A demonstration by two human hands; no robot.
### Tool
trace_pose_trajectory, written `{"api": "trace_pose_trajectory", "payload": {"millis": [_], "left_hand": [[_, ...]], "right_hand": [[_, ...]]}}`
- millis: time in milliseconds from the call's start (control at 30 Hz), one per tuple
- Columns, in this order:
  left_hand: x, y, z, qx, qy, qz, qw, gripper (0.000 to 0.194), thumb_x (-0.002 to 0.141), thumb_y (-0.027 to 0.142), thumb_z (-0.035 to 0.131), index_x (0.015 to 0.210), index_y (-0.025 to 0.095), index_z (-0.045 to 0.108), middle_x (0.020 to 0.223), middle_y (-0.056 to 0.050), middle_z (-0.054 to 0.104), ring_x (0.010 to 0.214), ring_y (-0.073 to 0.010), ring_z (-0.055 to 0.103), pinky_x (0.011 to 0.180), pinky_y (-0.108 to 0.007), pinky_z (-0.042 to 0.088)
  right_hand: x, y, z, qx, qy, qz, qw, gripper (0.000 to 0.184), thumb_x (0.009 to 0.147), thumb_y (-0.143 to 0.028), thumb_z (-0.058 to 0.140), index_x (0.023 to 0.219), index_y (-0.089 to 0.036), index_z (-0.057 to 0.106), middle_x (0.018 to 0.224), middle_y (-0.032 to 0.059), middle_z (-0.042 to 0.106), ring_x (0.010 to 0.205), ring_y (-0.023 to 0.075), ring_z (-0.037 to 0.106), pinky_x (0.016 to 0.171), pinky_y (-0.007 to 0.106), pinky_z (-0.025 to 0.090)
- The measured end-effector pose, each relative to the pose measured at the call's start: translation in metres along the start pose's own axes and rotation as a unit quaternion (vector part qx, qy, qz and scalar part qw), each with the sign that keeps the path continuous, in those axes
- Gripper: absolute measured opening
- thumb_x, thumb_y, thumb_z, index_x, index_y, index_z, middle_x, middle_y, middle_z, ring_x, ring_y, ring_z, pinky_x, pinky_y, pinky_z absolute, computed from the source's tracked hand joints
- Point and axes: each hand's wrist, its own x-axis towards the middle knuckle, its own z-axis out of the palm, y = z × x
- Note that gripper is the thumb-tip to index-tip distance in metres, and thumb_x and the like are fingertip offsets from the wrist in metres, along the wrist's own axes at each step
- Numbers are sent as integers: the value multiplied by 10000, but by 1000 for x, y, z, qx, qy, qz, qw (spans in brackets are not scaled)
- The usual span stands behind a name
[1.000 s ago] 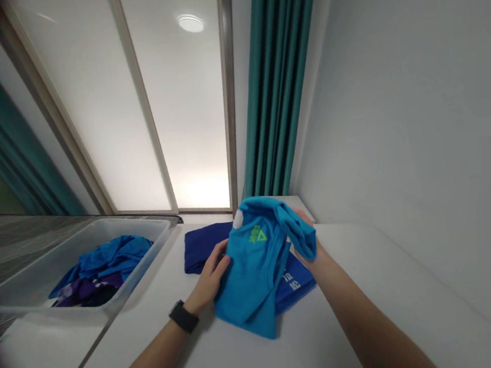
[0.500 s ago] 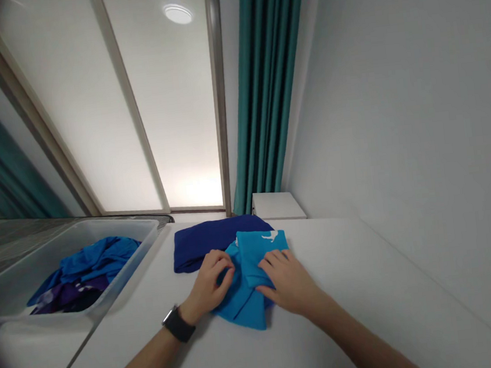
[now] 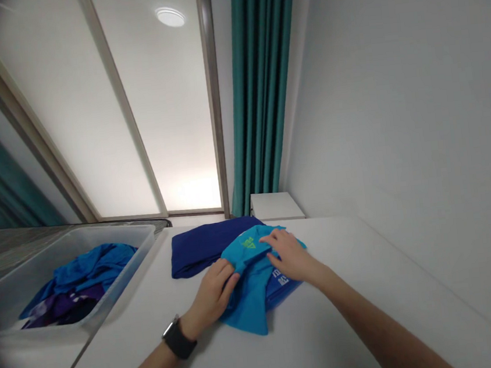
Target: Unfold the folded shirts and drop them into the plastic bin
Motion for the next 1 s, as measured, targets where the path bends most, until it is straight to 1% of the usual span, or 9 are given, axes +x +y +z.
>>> {"api": "trace_pose_trajectory", "payload": {"millis": [133, 267, 400, 533, 600, 667, 800, 900, 1000], "left_hand": [[2, -5, -6, -65, 61, -13, 996, 285, 1021, 330, 325, 878, 209, 539, 854, -52, 583, 808, -187, 513, 733, -315, 422], [6, 1, -22, -73, 75, 2, 995, 324, 1012, 349, 327, 770, 210, 492, 758, -27, 551, 711, -164, 492, 665, -286, 406], [21, 3, -66, -64, 103, -38, 992, 334, 993, 363, 350, 710, 210, 440, 688, 4, 499, 642, -141, 478, 621, -270, 384], [49, -14, -118, -22, 110, -100, 989, 319, 967, 379, 398, 699, 209, 430, 624, 37, 453, 600, -131, 468, 576, -259, 368], [68, -22, -139, -39, 113, -136, 983, 340, 955, 402, 421, 675, 211, 403, 587, 48, 419, 554, -122, 462, 514, -238, 368], [90, -23, -158, -100, 122, -185, 970, 341, 960, 419, 419, 687, 214, 400, 538, 65, 389, 464, -110, 454, 434, -218, 370], [140, -3, -199, -217, 247, -140, 934, 292, 974, 373, 437, 735, 205, 424, 598, 53, 470, 498, -96, 558, 493, -226, 513], [170, 12, -232, -239, 328, -52, 913, 293, 953, 429, 498, 766, 212, 436, 661, 35, 539, 622, -110, 637, 606, -240, 580], [184, 15, -260, -217, 346, -20, 913, 322, 919, 472, 553, 758, 216, 444, 675, 29, 560, 692, -129, 668, 649, -244, 595]], "right_hand": [[4, -32, 17, -4, 1, -54, 999, 261, 921, -275, 516, 1165, -243, 605, 1150, 81, 594, 1093, 251, 494, 923, 405, 368], [31, -28, 20, -88, -7, -37, 995, 272, 863, -131, 523, 1108, -199, 621, 1095, 94, 633, 1089, 267, 504, 927, 418, 329], [54, -4, 4, -67, -32, 102, 992, 345, 791, -8, 483, 1053, -162, 647, 1103, 136, 659, 1083, 265, 544, 919, 403, 335], [76, 18, -38, -2, -58, 191, 980, 217, 823, -85, 459, 847, -134, 669, 788, 125, 699, 711, 225, 628, 682, 329, 413], [91, 20, -68, 41, -82, 199, 976, 212, 816, -103, 454, 765, -139, 657, 557, 54, 634, 479, 161, 549, 556, 277, 385], [107, 15, -101, 81, -64, 193, 976, 273, 837, -95, 390, 873, -144, 656, 497, 4, 592, 389, 114, 461, 500, 243, 348], [135, -13, -170, 272, 137, 110, 946, 294, 832, -120, 412, 1032, -131, 627, 567, -5, 621, 411, 99, 462, 500, 221, 349], [146, -29, -210, 206, 248, 63, 944, 214, 790, -130, 456, 892, -165, 641, 690, 25, 644, 558, 144, 539, 573, 260, 405], [148, -34, -230, 77, 279, 106, 951, 113, 734, -133, 514, 746, -182, 616, 722, 49, 619, 710, 203, 562, 656, 307, 419]]}}
